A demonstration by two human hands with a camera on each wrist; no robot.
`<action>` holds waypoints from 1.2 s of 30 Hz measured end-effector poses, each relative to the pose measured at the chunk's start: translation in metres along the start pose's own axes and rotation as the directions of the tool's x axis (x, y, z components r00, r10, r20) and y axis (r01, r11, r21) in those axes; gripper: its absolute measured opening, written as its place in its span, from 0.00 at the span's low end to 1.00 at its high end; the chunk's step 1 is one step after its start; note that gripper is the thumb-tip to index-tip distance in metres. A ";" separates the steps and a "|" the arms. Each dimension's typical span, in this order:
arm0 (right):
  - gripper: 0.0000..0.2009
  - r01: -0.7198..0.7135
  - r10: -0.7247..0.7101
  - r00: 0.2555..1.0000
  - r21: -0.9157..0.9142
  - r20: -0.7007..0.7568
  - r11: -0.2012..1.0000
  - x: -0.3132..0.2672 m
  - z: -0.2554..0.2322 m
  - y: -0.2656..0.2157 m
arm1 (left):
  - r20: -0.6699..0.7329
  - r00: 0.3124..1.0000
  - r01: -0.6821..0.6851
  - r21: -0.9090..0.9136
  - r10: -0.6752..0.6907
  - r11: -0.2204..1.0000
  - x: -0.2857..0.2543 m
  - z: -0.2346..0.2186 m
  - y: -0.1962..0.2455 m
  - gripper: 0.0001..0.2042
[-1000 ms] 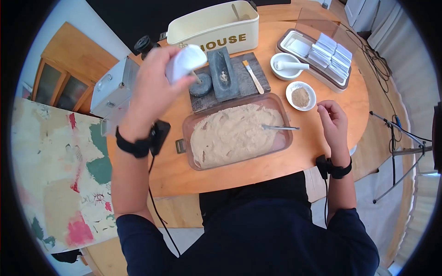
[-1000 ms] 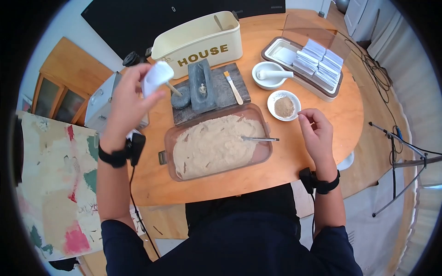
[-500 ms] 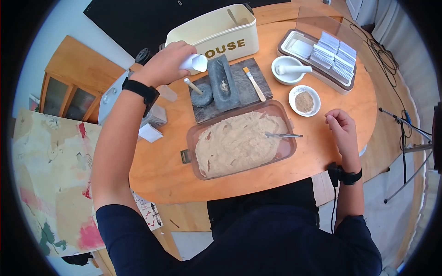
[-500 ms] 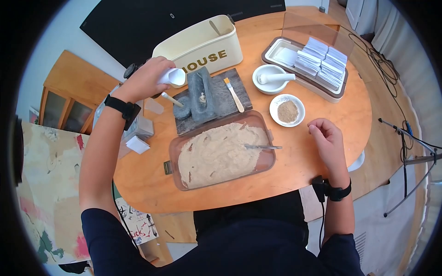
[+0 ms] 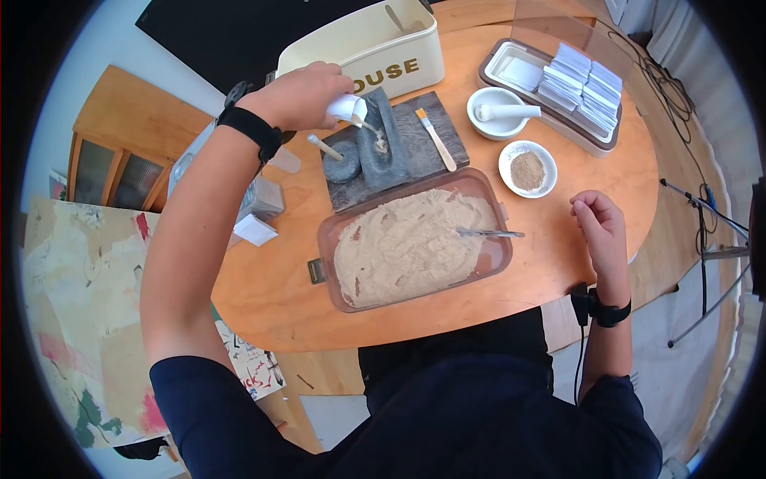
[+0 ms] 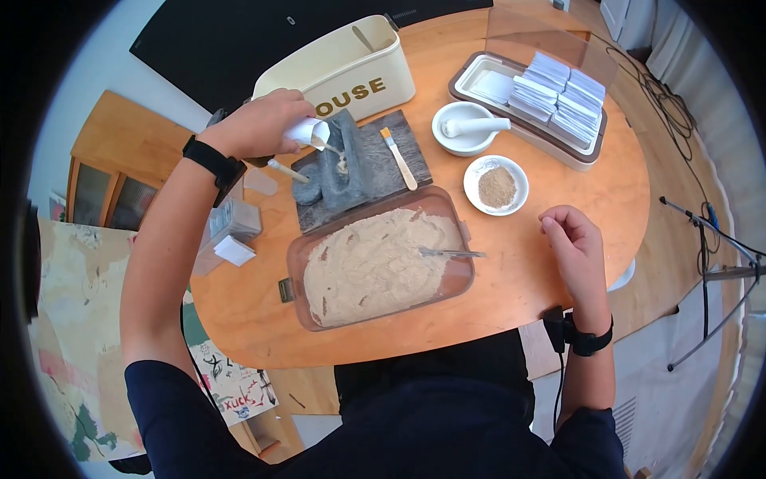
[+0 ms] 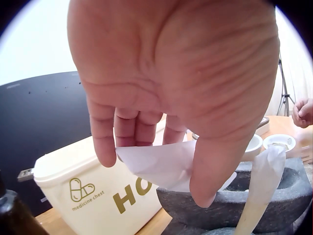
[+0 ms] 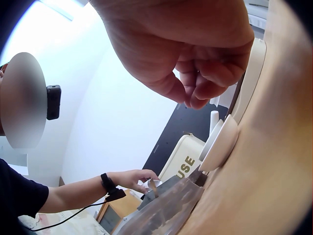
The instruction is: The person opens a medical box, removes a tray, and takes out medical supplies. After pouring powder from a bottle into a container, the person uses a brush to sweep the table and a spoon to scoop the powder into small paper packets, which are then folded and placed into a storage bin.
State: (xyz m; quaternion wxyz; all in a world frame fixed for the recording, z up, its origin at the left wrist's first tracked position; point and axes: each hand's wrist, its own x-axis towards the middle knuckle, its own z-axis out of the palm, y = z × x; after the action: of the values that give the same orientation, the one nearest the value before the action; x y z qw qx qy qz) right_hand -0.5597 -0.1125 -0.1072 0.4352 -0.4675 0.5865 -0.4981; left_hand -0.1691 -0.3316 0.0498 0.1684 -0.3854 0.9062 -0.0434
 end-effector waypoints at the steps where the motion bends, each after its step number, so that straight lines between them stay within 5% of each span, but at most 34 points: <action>1: 0.04 -0.004 0.004 1.000 0.004 -0.001 1.000 0.000 -0.001 0.001 | 0.002 1.000 -0.004 0.000 0.004 1.000 0.002 0.001 0.001 0.25; 19: 0.05 0.064 -0.064 0.998 -0.027 -0.012 0.998 -0.005 -0.011 0.013 | 0.008 1.000 -0.002 0.315 -0.001 0.949 0.014 -0.010 0.047 0.25; 24: 0.05 0.045 -0.043 0.999 -0.062 0.026 0.997 -0.013 -0.002 -0.005 | -0.042 0.995 0.098 0.331 -0.089 0.938 0.007 -0.002 0.049 0.23; 30: 0.06 0.036 -0.027 0.994 -0.081 0.106 0.996 -0.019 0.021 -0.014 | -0.357 0.934 0.071 0.094 -0.033 0.993 -0.036 0.001 0.046 0.24; 36: 0.11 -0.003 0.035 0.974 -0.143 0.223 0.990 -0.026 0.054 -0.027 | -0.431 0.898 -0.009 -0.205 -0.082 0.979 -0.110 0.016 0.108 0.34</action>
State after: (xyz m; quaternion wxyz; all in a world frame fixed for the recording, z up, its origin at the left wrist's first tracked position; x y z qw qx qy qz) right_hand -0.4987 -0.0982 -0.0863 0.4694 -0.5449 0.5717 -0.3948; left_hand -0.1661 -0.1769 0.0418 -0.0802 -0.3979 0.9130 -0.0400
